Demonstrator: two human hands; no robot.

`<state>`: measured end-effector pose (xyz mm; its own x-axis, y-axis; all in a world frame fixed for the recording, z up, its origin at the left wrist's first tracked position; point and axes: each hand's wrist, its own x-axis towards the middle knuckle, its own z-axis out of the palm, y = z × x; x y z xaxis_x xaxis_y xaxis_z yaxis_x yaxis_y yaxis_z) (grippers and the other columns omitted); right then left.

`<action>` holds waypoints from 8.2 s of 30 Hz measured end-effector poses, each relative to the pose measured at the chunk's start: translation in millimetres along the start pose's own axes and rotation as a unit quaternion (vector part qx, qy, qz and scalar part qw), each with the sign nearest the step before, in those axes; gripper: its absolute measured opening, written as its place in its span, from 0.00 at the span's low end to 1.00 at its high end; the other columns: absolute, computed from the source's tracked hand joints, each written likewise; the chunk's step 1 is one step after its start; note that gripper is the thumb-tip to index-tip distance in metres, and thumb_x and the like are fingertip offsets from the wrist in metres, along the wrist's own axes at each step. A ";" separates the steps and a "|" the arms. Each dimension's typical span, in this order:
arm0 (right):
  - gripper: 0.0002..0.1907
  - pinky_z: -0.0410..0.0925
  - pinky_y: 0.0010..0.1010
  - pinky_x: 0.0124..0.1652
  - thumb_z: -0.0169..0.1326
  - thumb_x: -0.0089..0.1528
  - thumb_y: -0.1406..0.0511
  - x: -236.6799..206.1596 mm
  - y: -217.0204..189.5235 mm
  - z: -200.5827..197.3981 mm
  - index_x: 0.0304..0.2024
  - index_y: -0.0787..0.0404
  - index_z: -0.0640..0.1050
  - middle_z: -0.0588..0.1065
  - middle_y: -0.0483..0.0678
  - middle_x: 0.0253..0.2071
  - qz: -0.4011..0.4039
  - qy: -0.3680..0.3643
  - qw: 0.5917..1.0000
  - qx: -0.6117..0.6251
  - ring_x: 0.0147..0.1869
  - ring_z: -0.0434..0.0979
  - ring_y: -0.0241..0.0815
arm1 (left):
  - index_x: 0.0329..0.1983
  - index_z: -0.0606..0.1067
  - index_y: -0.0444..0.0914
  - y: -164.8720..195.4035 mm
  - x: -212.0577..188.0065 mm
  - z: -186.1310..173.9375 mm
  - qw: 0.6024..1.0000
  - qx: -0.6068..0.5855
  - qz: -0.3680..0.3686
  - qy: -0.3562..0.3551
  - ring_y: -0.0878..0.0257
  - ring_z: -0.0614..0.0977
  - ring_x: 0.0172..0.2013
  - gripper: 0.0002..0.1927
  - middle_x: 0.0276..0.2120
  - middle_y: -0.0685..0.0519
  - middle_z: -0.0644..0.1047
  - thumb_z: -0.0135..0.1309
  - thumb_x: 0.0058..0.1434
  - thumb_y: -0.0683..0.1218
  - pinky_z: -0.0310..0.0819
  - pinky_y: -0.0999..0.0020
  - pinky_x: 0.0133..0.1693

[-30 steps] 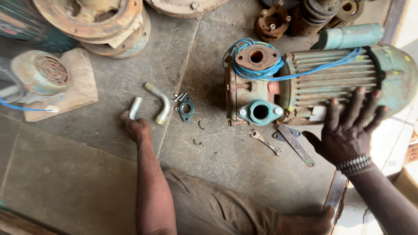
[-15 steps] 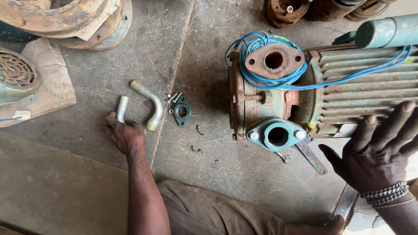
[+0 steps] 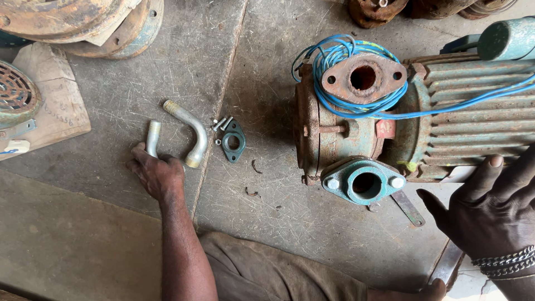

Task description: The person sits on the floor of a repair workshop and assembles a water pump. They fit a gasket to a metal flange, mount the flange onto the pump body, tighten bolts by hand and with a wrench, thread elbow pipe fittings onto the pump outlets, reposition the electric motor, and coil the blue electrical cable.

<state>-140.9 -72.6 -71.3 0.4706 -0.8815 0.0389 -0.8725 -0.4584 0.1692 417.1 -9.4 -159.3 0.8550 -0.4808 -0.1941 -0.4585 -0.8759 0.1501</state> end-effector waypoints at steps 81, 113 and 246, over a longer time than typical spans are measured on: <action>0.77 0.29 0.84 0.65 0.69 0.57 0.39 -1.1 1.8 -12.2 0.80 0.50 0.24 0.27 0.79 0.76 0.029 -0.006 0.997 0.064 0.79 0.24 0.86 | 0.71 0.56 0.43 20.0 -16.9 -21.5 0.996 -0.070 0.031 0.046 0.45 0.62 0.62 0.40 0.59 0.41 0.57 0.60 0.58 0.38 0.62 0.40 0.60; 0.75 0.29 0.83 0.66 0.66 0.56 0.40 -3.6 4.2 -9.3 0.80 0.50 0.24 0.27 0.79 0.76 0.033 -0.008 0.998 0.056 0.80 0.24 0.86 | 0.71 0.55 0.45 22.6 -16.5 -19.4 0.997 -0.066 0.029 0.042 0.45 0.62 0.63 0.41 0.60 0.41 0.57 0.61 0.58 0.39 0.59 0.36 0.60; 0.60 0.29 0.83 0.69 0.64 0.50 0.49 5.9 -6.9 -8.7 0.78 0.49 0.48 0.35 0.73 0.82 0.089 0.006 0.987 0.136 0.83 0.26 0.85 | 0.50 0.74 0.38 272.0 -68.9 -65.3 0.784 -0.430 0.374 -0.247 0.61 0.83 0.44 0.14 0.43 0.51 0.82 0.61 0.62 0.40 0.78 0.64 0.44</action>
<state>-131.0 -73.7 -63.7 0.3060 -0.9504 0.0562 -0.9440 -0.3106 -0.1118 249.3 -211.9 -41.8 0.1290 -0.9898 -0.0605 -0.2723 -0.0940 0.9576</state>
